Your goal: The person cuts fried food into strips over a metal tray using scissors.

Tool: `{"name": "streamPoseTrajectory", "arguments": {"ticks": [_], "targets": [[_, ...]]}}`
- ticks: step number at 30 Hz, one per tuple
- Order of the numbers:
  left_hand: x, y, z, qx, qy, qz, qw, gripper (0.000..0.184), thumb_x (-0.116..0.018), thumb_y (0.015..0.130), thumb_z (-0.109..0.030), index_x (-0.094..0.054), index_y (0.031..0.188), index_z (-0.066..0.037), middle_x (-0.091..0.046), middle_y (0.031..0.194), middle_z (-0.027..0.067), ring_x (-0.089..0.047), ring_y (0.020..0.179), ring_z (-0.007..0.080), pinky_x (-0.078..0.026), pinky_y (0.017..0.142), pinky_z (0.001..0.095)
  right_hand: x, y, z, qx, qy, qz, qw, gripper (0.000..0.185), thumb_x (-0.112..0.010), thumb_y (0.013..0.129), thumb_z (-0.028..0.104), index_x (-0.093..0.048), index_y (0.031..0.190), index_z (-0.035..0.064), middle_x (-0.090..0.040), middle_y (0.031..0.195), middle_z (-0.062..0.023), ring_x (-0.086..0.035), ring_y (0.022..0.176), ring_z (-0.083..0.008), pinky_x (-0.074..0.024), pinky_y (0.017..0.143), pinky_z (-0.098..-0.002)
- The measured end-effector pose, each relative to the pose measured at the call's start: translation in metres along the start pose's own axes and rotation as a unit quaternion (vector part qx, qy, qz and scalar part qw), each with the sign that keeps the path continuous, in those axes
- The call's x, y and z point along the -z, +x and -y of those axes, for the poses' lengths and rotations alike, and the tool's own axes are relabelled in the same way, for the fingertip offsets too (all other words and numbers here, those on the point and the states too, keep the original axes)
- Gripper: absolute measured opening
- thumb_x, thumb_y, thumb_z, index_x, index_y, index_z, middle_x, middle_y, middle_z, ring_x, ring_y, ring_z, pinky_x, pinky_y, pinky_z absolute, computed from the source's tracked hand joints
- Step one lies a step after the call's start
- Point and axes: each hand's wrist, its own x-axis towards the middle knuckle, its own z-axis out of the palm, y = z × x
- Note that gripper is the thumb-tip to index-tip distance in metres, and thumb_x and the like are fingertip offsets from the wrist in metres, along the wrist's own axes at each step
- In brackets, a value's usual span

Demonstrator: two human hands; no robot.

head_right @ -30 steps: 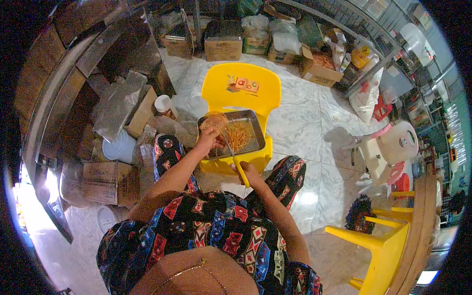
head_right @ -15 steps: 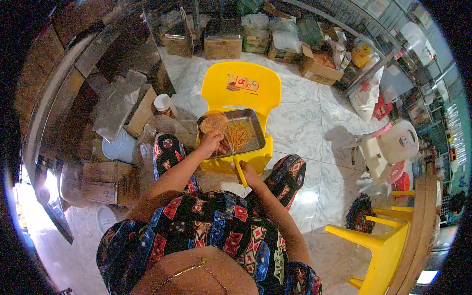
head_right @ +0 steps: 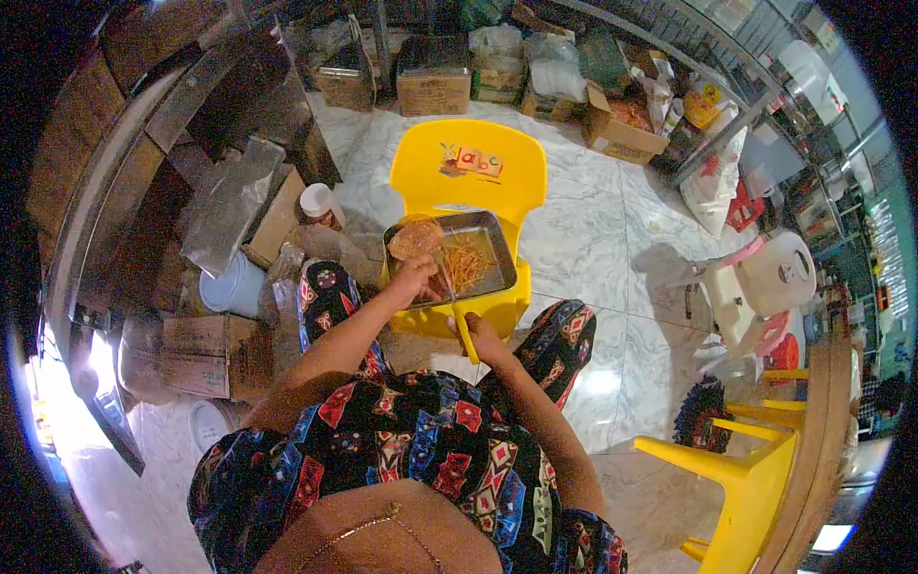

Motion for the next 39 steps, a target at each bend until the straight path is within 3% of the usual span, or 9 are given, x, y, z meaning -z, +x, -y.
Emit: {"name": "streamPoseTrajectory", "arguments": {"ticks": [1, 9, 15, 20, 30, 39], "targets": [[-0.004, -0.003, -0.002, 0.015, 0.028, 0.012, 0.999, 0.015, -0.040, 0.086, -0.015, -0.049, 0.084, -0.003, -0.057, 0.067, 0.0106, -0.057, 0.051, 0.0195, -0.048, 0.043, 0.0291, -0.001, 0.002, -0.001, -0.007, 0.011, -0.001, 1.000, 0.054, -0.050, 0.076, 0.054, -0.048, 0.072, 0.0002, -0.045, 0.052, -0.0054, -0.047, 0.041, -0.0147, -0.0384, 0.037, -0.0273], [-0.001, 0.002, 0.006, 0.011, -0.015, 0.032, 0.999, 0.015, -0.040, 0.087, -0.016, -0.048, 0.086, -0.004, -0.057, 0.067, 0.0106, -0.057, 0.053, 0.0191, -0.048, 0.045, 0.0283, -0.001, 0.005, 0.007, -0.024, 0.023, -0.013, 0.999, 0.050, -0.051, 0.077, 0.052, -0.049, 0.071, 0.0021, -0.045, 0.051, -0.0030, -0.044, 0.038, -0.0125, -0.0367, 0.036, -0.0256], [0.002, 0.005, 0.002, -0.012, -0.034, -0.005, 0.999, 0.016, -0.039, 0.087, -0.017, -0.047, 0.086, -0.003, -0.056, 0.067, 0.0107, -0.057, 0.053, 0.0197, -0.049, 0.046, 0.0293, 0.000, 0.002, 0.015, -0.028, 0.073, 0.002, 0.997, 0.045, -0.053, 0.078, 0.048, -0.051, 0.083, 0.0026, -0.042, 0.049, 0.0005, -0.042, 0.037, -0.0106, -0.0366, 0.036, -0.0242], [0.017, 0.012, -0.003, -0.025, -0.071, -0.014, 0.997, 0.016, -0.039, 0.087, -0.017, -0.046, 0.089, -0.003, -0.056, 0.070, 0.0112, -0.058, 0.054, 0.0210, -0.050, 0.048, 0.0313, 0.002, -0.001, 0.010, -0.040, 0.061, 0.034, 0.997, 0.050, -0.049, 0.079, 0.050, -0.049, 0.093, 0.0024, -0.042, 0.051, 0.0001, -0.044, 0.040, -0.0103, -0.0385, 0.039, -0.0234], [0.016, 0.012, -0.003, -0.044, -0.009, -0.044, 0.998, 0.015, -0.037, 0.087, -0.013, -0.046, 0.090, -0.002, -0.056, 0.069, 0.0114, -0.059, 0.056, 0.0226, -0.052, 0.050, 0.0351, 0.002, -0.002, 0.003, -0.035, 0.064, 0.048, 0.996, 0.055, -0.045, 0.077, 0.057, -0.049, 0.089, 0.0031, -0.044, 0.053, -0.0021, -0.046, 0.040, -0.0116, -0.0392, 0.037, -0.0244], [0.020, 0.014, 0.002, -0.060, 0.001, -0.052, 0.997, 0.015, -0.037, 0.088, -0.013, -0.047, 0.088, -0.002, -0.057, 0.070, 0.0112, -0.059, 0.057, 0.0204, -0.052, 0.049, 0.0341, 0.002, -0.005, 0.009, -0.050, 0.062, 0.069, 0.994, 0.060, -0.047, 0.076, 0.057, -0.048, 0.098, 0.0010, -0.046, 0.053, -0.0028, -0.048, 0.040, -0.0121, -0.0396, 0.037, -0.0243]]}}
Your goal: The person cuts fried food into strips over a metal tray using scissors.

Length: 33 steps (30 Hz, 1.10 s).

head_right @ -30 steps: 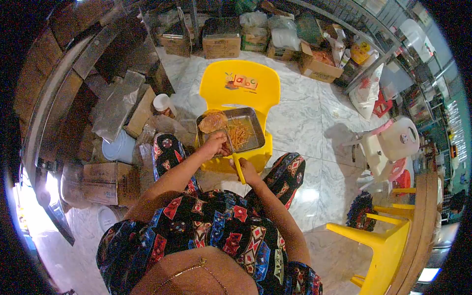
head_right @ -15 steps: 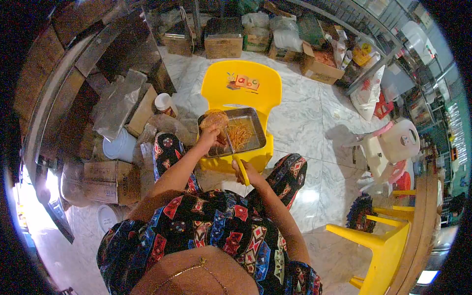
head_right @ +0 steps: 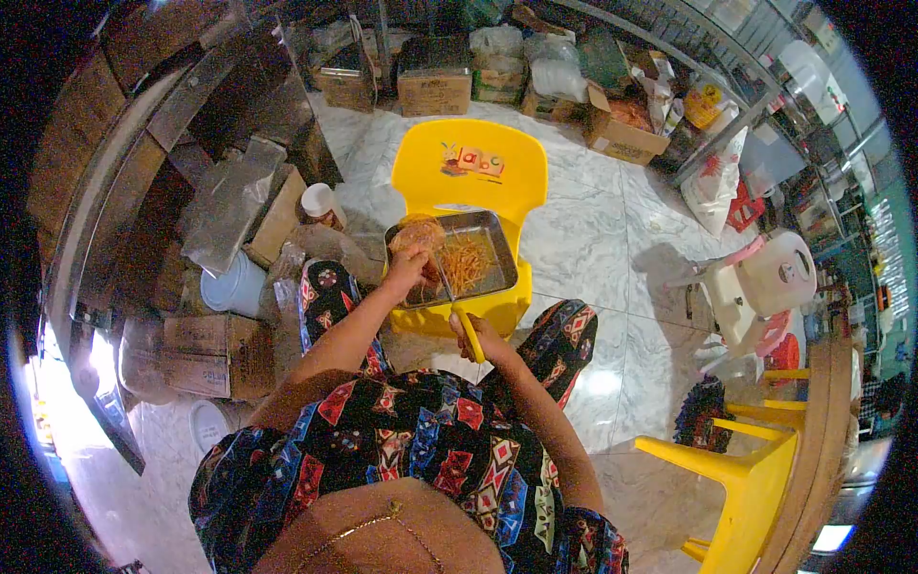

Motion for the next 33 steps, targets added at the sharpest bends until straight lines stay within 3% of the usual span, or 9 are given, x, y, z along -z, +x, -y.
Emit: {"name": "streamPoseTrajectory", "arguments": {"ticks": [6, 11, 17, 19, 22, 25, 33], "targets": [[-0.001, 0.002, 0.004, -0.005, 0.000, -0.003, 1.000, 0.016, -0.038, 0.088, -0.014, -0.047, 0.090, -0.002, -0.056, 0.070, 0.0110, -0.058, 0.056, 0.0208, -0.051, 0.049, 0.0337, 0.000, 0.001, 0.000, -0.006, -0.003, -0.010, 1.000, 0.063, -0.047, 0.075, 0.058, -0.048, 0.099, -0.0003, -0.045, 0.052, -0.0025, -0.047, 0.039, -0.0125, -0.0388, 0.035, -0.0245], [-0.002, 0.001, 0.003, 0.000, -0.023, 0.011, 1.000, 0.016, -0.038, 0.088, -0.015, -0.047, 0.091, -0.002, -0.057, 0.071, 0.0111, -0.059, 0.056, 0.0210, -0.051, 0.049, 0.0335, 0.000, -0.006, 0.006, -0.008, 0.066, 0.004, 0.998, 0.050, -0.050, 0.077, 0.053, -0.050, 0.086, 0.0037, -0.041, 0.048, 0.0007, -0.041, 0.035, -0.0101, -0.0335, 0.033, -0.0243], [-0.002, -0.002, 0.001, 0.005, -0.055, 0.022, 0.998, 0.016, -0.039, 0.088, -0.016, -0.046, 0.092, -0.003, -0.056, 0.071, 0.0112, -0.059, 0.056, 0.0218, -0.052, 0.049, 0.0340, 0.002, -0.006, 0.006, -0.003, 0.003, -0.046, 0.999, 0.040, -0.055, 0.077, 0.047, -0.051, 0.080, 0.0064, -0.039, 0.047, 0.0027, -0.038, 0.035, -0.0083, -0.0314, 0.033, -0.0232], [0.003, 0.003, 0.007, 0.017, -0.026, 0.039, 0.999, 0.022, -0.040, 0.089, -0.019, -0.043, 0.107, -0.007, -0.058, 0.082, 0.0081, -0.060, 0.065, 0.0188, -0.052, 0.052, 0.0323, 0.002, -0.009, 0.008, -0.001, 0.012, -0.044, 0.999, 0.041, -0.055, 0.077, 0.047, -0.051, 0.079, 0.0055, -0.040, 0.047, 0.0016, -0.040, 0.035, -0.0090, -0.0324, 0.033, -0.0239], [-0.006, -0.002, 0.001, 0.013, -0.054, -0.017, 0.998, 0.016, -0.040, 0.087, -0.015, -0.046, 0.095, -0.002, -0.056, 0.069, 0.0114, -0.059, 0.056, 0.0221, -0.052, 0.047, 0.0345, 0.002, -0.006, 0.004, 0.016, -0.018, -0.054, 0.998, 0.044, -0.055, 0.077, 0.047, -0.051, 0.078, 0.0029, -0.043, 0.048, -0.0008, -0.042, 0.036, -0.0108, -0.0347, 0.034, -0.0252], [-0.005, -0.004, 0.003, -0.004, -0.010, -0.031, 0.999, 0.017, -0.040, 0.087, -0.016, -0.046, 0.095, -0.002, -0.055, 0.068, 0.0110, -0.059, 0.055, 0.0214, -0.051, 0.045, 0.0337, 0.002, -0.003, -0.001, 0.039, -0.079, -0.075, 0.993, 0.047, -0.055, 0.076, 0.047, -0.052, 0.078, 0.0005, -0.045, 0.049, -0.0035, -0.045, 0.038, -0.0130, -0.0370, 0.036, -0.0264], [-0.008, -0.005, 0.008, -0.001, 0.002, 0.029, 1.000, 0.017, -0.039, 0.087, -0.016, -0.048, 0.089, -0.002, -0.058, 0.070, 0.0097, -0.058, 0.053, 0.0177, -0.048, 0.042, 0.0275, 0.001, 0.001, -0.001, 0.062, -0.068, -0.075, 0.993, 0.055, -0.050, 0.077, 0.053, -0.052, 0.080, -0.0014, -0.047, 0.052, -0.0058, -0.047, 0.040, -0.0151, -0.0392, 0.038, -0.0282]]}}
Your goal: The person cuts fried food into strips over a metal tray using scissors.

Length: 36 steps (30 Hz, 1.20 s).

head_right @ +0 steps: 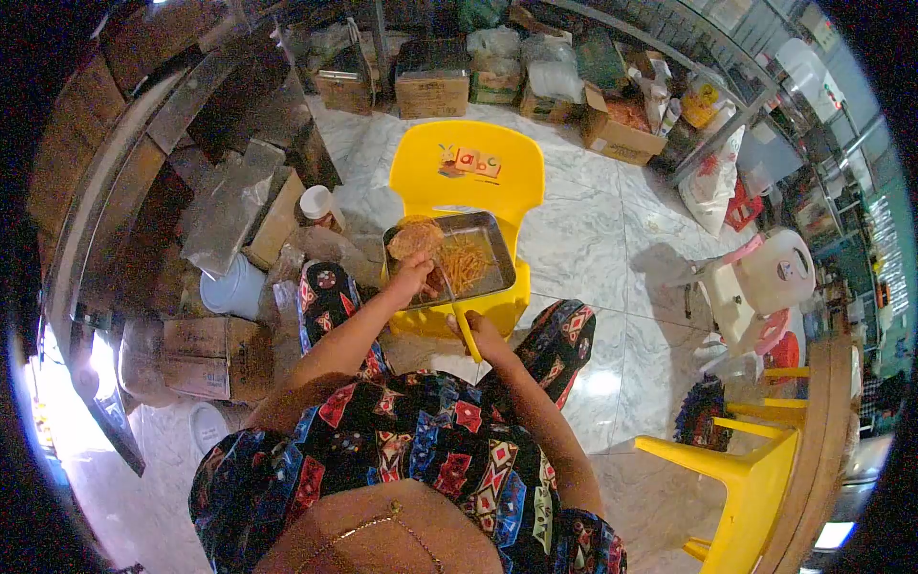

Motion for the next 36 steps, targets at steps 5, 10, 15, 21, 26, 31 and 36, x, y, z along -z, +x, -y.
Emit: {"name": "streamPoseTrajectory", "arguments": {"ticks": [5, 10, 15, 21, 26, 31, 36], "targets": [[0.002, -0.001, -0.002, 0.029, 0.009, 0.043, 0.999, 0.011, -0.040, 0.087, -0.015, -0.047, 0.089, -0.007, -0.053, 0.078, 0.0029, -0.054, 0.061, 0.0135, -0.048, 0.043, 0.0286, 0.000, 0.001, 0.000, -0.016, -0.008, 0.014, 1.000, 0.056, -0.049, 0.076, 0.055, -0.052, 0.080, -0.0011, -0.045, 0.050, -0.0043, -0.047, 0.040, -0.0144, -0.0388, 0.038, -0.0276], [0.000, -0.003, -0.003, 0.041, 0.005, 0.027, 0.999, 0.011, -0.040, 0.088, -0.016, -0.046, 0.089, -0.006, -0.052, 0.075, 0.0033, -0.055, 0.058, 0.0147, -0.048, 0.043, 0.0290, 0.001, -0.007, 0.016, -0.029, 0.010, 0.006, 1.000, 0.047, -0.051, 0.078, 0.048, -0.050, 0.074, 0.0021, -0.041, 0.049, -0.0007, -0.043, 0.038, -0.0113, -0.0356, 0.036, -0.0255], [-0.005, -0.006, -0.007, 0.038, -0.008, 0.009, 0.999, 0.016, -0.037, 0.088, -0.016, -0.048, 0.084, -0.004, -0.057, 0.067, 0.0084, -0.056, 0.052, 0.0164, -0.047, 0.043, 0.0272, 0.000, -0.004, 0.008, -0.027, -0.020, -0.005, 0.999, 0.041, -0.052, 0.080, 0.044, -0.047, 0.069, 0.0050, -0.039, 0.048, 0.0016, -0.040, 0.037, -0.0089, -0.0340, 0.035, -0.0239], [-0.004, -0.006, -0.002, 0.058, -0.002, 0.074, 0.996, 0.013, -0.039, 0.088, -0.015, -0.047, 0.087, -0.006, -0.057, 0.071, 0.0069, -0.056, 0.054, 0.0154, -0.048, 0.044, 0.0281, -0.005, 0.001, 0.004, -0.004, 0.016, -0.014, 1.000, 0.050, -0.052, 0.076, 0.051, -0.053, 0.075, 0.0007, -0.046, 0.051, -0.0048, -0.047, 0.039, -0.0138, -0.0387, 0.037, -0.0264], [-0.008, -0.009, -0.010, 0.076, 0.006, 0.081, 0.994, 0.012, -0.039, 0.087, -0.015, -0.046, 0.084, -0.007, -0.057, 0.071, 0.0081, -0.056, 0.055, 0.0168, -0.048, 0.046, 0.0291, -0.001, 0.001, 0.008, -0.014, -0.004, -0.018, 1.000, 0.050, -0.052, 0.077, 0.050, -0.053, 0.074, 0.0002, -0.049, 0.052, -0.0062, -0.048, 0.041, -0.0133, -0.0389, 0.038, -0.0268], [-0.003, -0.002, -0.001, 0.073, -0.010, 0.076, 0.994, 0.010, -0.040, 0.088, -0.015, -0.046, 0.087, -0.007, -0.056, 0.073, 0.0092, -0.056, 0.055, 0.0181, -0.048, 0.046, 0.0297, 0.000, 0.011, -0.005, 0.021, -0.035, -0.029, 0.999, 0.045, -0.051, 0.079, 0.047, -0.050, 0.076, 0.0029, -0.043, 0.049, -0.0010, -0.044, 0.039, -0.0108, -0.0369, 0.037, -0.0247], [0.005, 0.004, -0.008, 0.050, -0.031, 0.034, 0.998, 0.014, -0.038, 0.087, -0.016, -0.046, 0.085, -0.004, -0.054, 0.074, 0.0105, -0.057, 0.056, 0.0191, -0.049, 0.047, 0.0284, -0.001, 0.001, 0.011, -0.036, 0.032, -0.011, 0.999, 0.051, -0.048, 0.079, 0.051, -0.052, 0.084, 0.0002, -0.047, 0.051, -0.0041, -0.047, 0.041, -0.0131, -0.0383, 0.038, -0.0258]]}}
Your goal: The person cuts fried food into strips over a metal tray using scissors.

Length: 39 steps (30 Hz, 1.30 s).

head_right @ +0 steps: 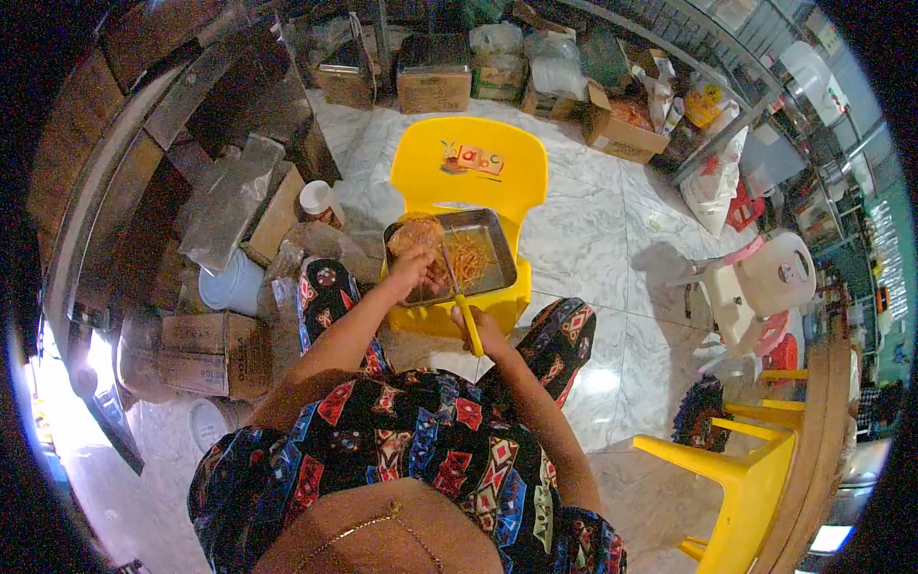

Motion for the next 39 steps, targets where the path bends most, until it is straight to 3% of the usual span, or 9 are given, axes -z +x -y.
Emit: {"name": "streamPoseTrajectory", "arguments": {"ticks": [5, 12, 18, 20, 27, 30, 35, 39], "targets": [[0.002, -0.003, -0.006, -0.023, -0.026, -0.001, 0.999, 0.014, -0.038, 0.087, -0.015, -0.045, 0.090, -0.004, -0.055, 0.077, 0.0108, -0.058, 0.059, 0.0198, -0.050, 0.050, 0.0308, 0.006, -0.005, 0.000, -0.016, 0.017, 0.060, 0.998, 0.051, -0.039, 0.084, 0.049, -0.050, 0.084, 0.0000, -0.044, 0.054, -0.0027, -0.046, 0.043, -0.0128, -0.0394, 0.041, -0.0257], [-0.001, -0.004, -0.007, -0.041, -0.020, -0.009, 0.999, 0.014, -0.037, 0.088, -0.014, -0.043, 0.096, -0.004, -0.055, 0.076, 0.0097, -0.058, 0.062, 0.0199, -0.051, 0.054, 0.0355, 0.005, -0.011, 0.007, -0.034, 0.055, 0.071, 0.995, 0.051, -0.038, 0.084, 0.049, -0.049, 0.086, 0.0001, -0.044, 0.054, -0.0029, -0.046, 0.043, -0.0132, -0.0388, 0.041, -0.0257], [0.000, -0.004, -0.006, -0.047, -0.010, -0.012, 0.999, 0.013, -0.037, 0.088, -0.014, -0.043, 0.093, -0.004, -0.055, 0.075, 0.0091, -0.058, 0.061, 0.0199, -0.051, 0.054, 0.0349, 0.005, -0.010, 0.003, -0.030, 0.035, 0.081, 0.996, 0.050, -0.040, 0.083, 0.051, -0.048, 0.086, 0.0016, -0.044, 0.055, -0.0033, -0.047, 0.043, -0.0134, -0.0399, 0.041, -0.0258], [0.000, -0.004, -0.005, -0.046, -0.012, -0.017, 0.999, 0.012, -0.037, 0.088, -0.014, -0.044, 0.092, -0.004, -0.055, 0.075, 0.0093, -0.058, 0.061, 0.0198, -0.051, 0.054, 0.0346, 0.004, -0.010, 0.003, -0.049, 0.078, 0.078, 0.993, 0.050, -0.049, 0.077, 0.054, -0.050, 0.090, 0.0052, -0.043, 0.052, -0.0002, -0.044, 0.041, -0.0107, -0.0384, 0.039, -0.0244], [-0.001, -0.002, -0.001, -0.051, 0.005, -0.024, 0.998, 0.012, -0.036, 0.089, -0.013, -0.045, 0.090, -0.006, -0.058, 0.075, 0.0097, -0.059, 0.060, 0.0195, -0.051, 0.052, 0.0342, 0.004, -0.011, 0.004, -0.025, 0.070, 0.068, 0.995, 0.047, -0.050, 0.078, 0.051, -0.050, 0.088, 0.0045, -0.041, 0.049, 0.0011, -0.041, 0.037, -0.0096, -0.0362, 0.036, -0.0236], [-0.003, -0.003, -0.001, -0.057, 0.009, -0.028, 0.998, 0.012, -0.036, 0.089, -0.013, -0.046, 0.091, -0.006, -0.058, 0.075, 0.0097, -0.059, 0.060, 0.0194, -0.051, 0.052, 0.0339, 0.004, -0.013, 0.006, -0.032, 0.019, 0.055, 0.998, 0.049, -0.044, 0.081, 0.052, -0.048, 0.082, 0.0031, -0.041, 0.050, -0.0011, -0.043, 0.038, -0.0112, -0.0367, 0.037, -0.0242], [-0.003, -0.004, -0.004, -0.053, -0.003, -0.034, 0.998, 0.012, -0.036, 0.088, -0.012, -0.046, 0.091, -0.005, -0.057, 0.074, 0.0096, -0.059, 0.060, 0.0195, -0.051, 0.052, 0.0340, 0.006, -0.010, 0.000, -0.016, 0.026, 0.034, 0.999, 0.040, -0.051, 0.080, 0.046, -0.048, 0.076, 0.0060, -0.038, 0.047, 0.0032, -0.036, 0.036, -0.0075, -0.0300, 0.034, -0.0233], [-0.001, -0.003, -0.003, -0.048, -0.008, -0.027, 0.998, 0.013, -0.037, 0.088, -0.013, -0.046, 0.090, -0.004, -0.056, 0.072, 0.0091, -0.058, 0.060, 0.0194, -0.051, 0.052, 0.0342, 0.009, -0.009, -0.001, -0.012, 0.007, 0.036, 0.999, 0.037, -0.053, 0.080, 0.043, -0.049, 0.075, 0.0067, -0.037, 0.047, 0.0041, -0.036, 0.036, -0.0069, -0.0303, 0.035, -0.0227]]}}
